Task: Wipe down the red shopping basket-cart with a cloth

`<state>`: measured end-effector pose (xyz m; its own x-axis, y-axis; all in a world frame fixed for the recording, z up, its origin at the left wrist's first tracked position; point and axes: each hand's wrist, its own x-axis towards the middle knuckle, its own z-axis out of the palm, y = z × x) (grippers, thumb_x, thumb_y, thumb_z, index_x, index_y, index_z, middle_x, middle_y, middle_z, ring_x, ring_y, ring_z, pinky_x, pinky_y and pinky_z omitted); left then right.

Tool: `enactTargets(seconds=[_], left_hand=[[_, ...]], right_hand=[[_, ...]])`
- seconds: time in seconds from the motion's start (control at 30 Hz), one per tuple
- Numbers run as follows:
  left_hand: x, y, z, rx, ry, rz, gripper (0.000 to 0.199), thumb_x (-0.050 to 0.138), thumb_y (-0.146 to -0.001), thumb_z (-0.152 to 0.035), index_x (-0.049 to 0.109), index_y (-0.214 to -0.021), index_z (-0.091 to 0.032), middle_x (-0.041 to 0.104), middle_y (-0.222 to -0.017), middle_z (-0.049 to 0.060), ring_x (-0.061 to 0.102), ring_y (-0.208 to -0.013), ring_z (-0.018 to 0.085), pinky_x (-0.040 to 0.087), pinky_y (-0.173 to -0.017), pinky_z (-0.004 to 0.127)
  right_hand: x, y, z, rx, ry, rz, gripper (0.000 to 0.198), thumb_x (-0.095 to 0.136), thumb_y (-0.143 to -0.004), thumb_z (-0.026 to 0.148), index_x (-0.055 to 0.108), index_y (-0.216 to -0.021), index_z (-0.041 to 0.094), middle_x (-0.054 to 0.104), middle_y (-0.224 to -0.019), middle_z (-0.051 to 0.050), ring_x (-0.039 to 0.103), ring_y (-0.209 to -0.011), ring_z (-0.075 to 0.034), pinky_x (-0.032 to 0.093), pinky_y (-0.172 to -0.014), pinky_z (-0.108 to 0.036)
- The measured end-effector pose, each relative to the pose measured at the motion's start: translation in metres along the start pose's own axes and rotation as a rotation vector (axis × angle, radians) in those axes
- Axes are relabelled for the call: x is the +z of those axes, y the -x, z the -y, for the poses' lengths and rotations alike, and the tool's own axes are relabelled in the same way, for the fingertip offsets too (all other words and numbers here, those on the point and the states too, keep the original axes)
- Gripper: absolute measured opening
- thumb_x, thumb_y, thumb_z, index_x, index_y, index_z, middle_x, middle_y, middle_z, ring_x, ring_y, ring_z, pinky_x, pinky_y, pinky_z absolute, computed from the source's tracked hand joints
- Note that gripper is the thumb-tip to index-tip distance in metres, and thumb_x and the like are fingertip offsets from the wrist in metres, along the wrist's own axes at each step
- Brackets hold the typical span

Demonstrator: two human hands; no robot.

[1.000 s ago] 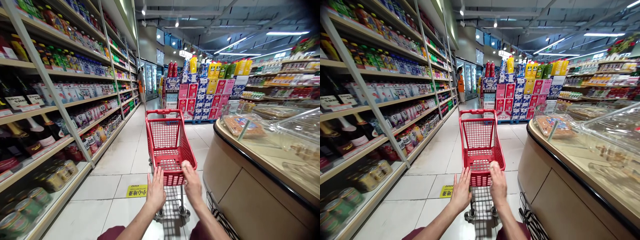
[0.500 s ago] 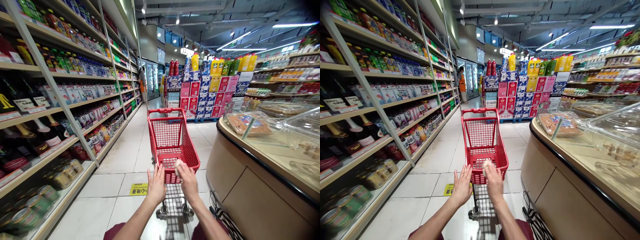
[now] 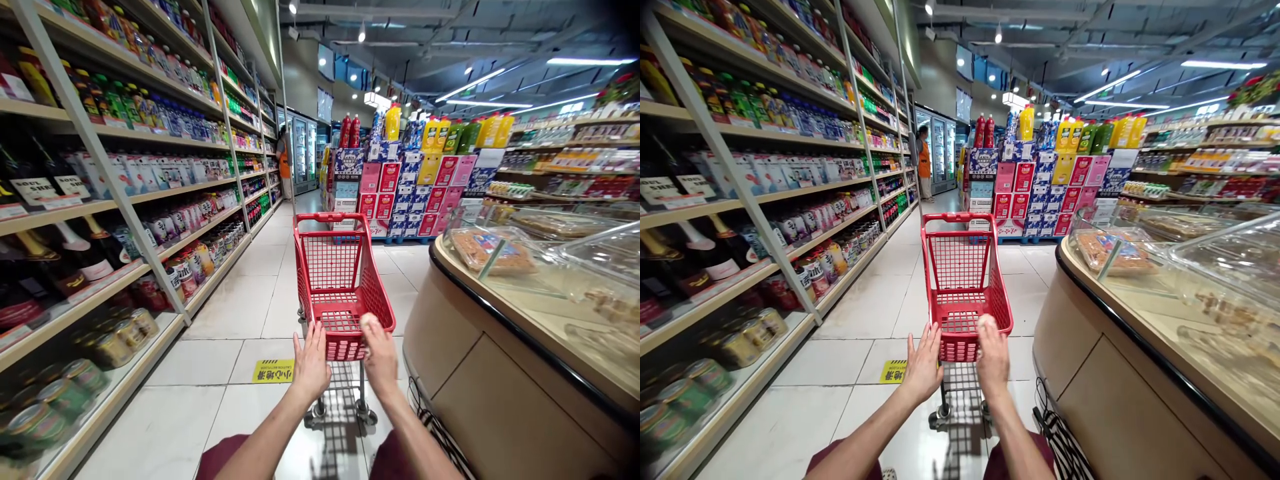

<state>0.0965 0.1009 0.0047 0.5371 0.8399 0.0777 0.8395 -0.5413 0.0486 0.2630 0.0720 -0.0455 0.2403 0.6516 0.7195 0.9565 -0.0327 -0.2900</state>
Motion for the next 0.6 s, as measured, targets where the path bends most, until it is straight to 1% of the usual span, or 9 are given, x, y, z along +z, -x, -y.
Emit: enactTargets(seconds=[0.07,0.13,0.27,0.3,0.33,0.47,0.5,0.53,0.6], left_hand=[[-0.004,-0.001,0.002,0.018,-0.006,0.014,0.074,0.040,-0.070,-0.025,0.014,-0.138,-0.011,0.010,-0.147,0.006,-0.006,-0.134,0.024,0.003,-0.106,0.054],[-0.007,-0.001,0.004,0.037,-0.006,0.019,0.073,0.040,-0.071,-0.028,0.015,-0.138,-0.011,0.009,-0.147,0.005,-0.007,-0.134,0.024,0.003,-0.106,0.055],[-0.005,0.002,0.005,0.034,0.028,0.019,0.074,0.039,-0.071,-0.029,0.013,-0.138,-0.011,0.005,-0.147,0.005,-0.009,-0.133,0.024,0.002,-0.105,0.056],[-0.003,0.002,0.004,0.024,0.039,0.019,0.075,0.039,-0.070,-0.028,0.013,-0.138,-0.011,0.005,-0.147,0.005,-0.009,-0.133,0.024,0.002,-0.105,0.056],[-0.002,0.002,0.004,0.015,0.047,0.020,0.075,0.039,-0.070,-0.028,0.013,-0.138,-0.011,0.004,-0.147,0.005,-0.009,-0.133,0.024,0.001,-0.105,0.057],[-0.002,0.003,0.004,0.004,0.047,0.017,0.075,0.039,-0.070,-0.027,0.013,-0.138,-0.010,0.004,-0.147,0.005,-0.007,-0.134,0.022,0.001,-0.105,0.056],[-0.003,0.003,0.004,0.007,0.036,0.019,0.074,0.039,-0.070,-0.027,0.013,-0.138,-0.010,0.005,-0.147,0.005,-0.007,-0.134,0.022,0.002,-0.105,0.056],[-0.005,0.002,0.004,0.011,0.024,0.021,0.074,0.038,-0.071,-0.028,0.014,-0.138,-0.011,0.005,-0.147,0.005,-0.008,-0.134,0.023,0.002,-0.105,0.056],[-0.008,0.001,0.003,0.023,0.002,0.025,0.073,0.038,-0.071,-0.028,0.014,-0.138,-0.011,0.006,-0.147,0.005,-0.008,-0.133,0.023,0.002,-0.105,0.056]], right_hand=[[0.004,0.001,0.009,-0.130,-0.046,0.045,0.057,0.034,-0.065,-0.004,0.055,-0.113,0.019,0.053,-0.123,-0.007,0.040,-0.120,-0.018,0.028,-0.099,-0.039],[0.005,0.000,0.009,-0.173,-0.058,0.057,0.057,0.034,-0.064,-0.004,0.056,-0.112,0.020,0.053,-0.123,-0.005,0.041,-0.119,-0.018,0.028,-0.099,-0.040],[-0.001,-0.004,-0.009,0.013,0.025,-0.005,0.052,0.037,-0.067,0.000,0.054,-0.113,0.016,0.053,-0.122,-0.011,0.044,-0.116,-0.021,0.028,-0.098,-0.043],[-0.001,-0.004,-0.010,0.031,0.033,-0.010,0.053,0.037,-0.067,0.001,0.053,-0.115,0.016,0.052,-0.123,-0.011,0.043,-0.117,-0.021,0.028,-0.098,-0.043],[0.000,-0.004,-0.007,0.014,0.027,-0.005,0.054,0.037,-0.067,0.001,0.053,-0.116,0.016,0.052,-0.123,-0.011,0.042,-0.118,-0.021,0.028,-0.098,-0.043],[0.003,-0.002,0.003,-0.187,-0.041,0.065,0.058,0.035,-0.066,-0.003,0.054,-0.115,0.021,0.053,-0.123,-0.006,0.040,-0.120,-0.017,0.027,-0.100,-0.039],[0.002,-0.003,0.000,-0.181,-0.033,0.070,0.058,0.035,-0.065,-0.003,0.054,-0.114,0.021,0.053,-0.122,-0.006,0.041,-0.119,-0.018,0.027,-0.099,-0.040],[0.000,-0.004,-0.006,-0.136,-0.009,0.059,0.057,0.035,-0.065,-0.002,0.054,-0.114,0.020,0.054,-0.122,-0.007,0.042,-0.118,-0.018,0.028,-0.099,-0.041],[-0.005,-0.006,-0.019,0.000,0.053,0.008,0.055,0.036,-0.066,-0.001,0.054,-0.114,0.018,0.054,-0.121,-0.010,0.044,-0.116,-0.020,0.029,-0.097,-0.043]])
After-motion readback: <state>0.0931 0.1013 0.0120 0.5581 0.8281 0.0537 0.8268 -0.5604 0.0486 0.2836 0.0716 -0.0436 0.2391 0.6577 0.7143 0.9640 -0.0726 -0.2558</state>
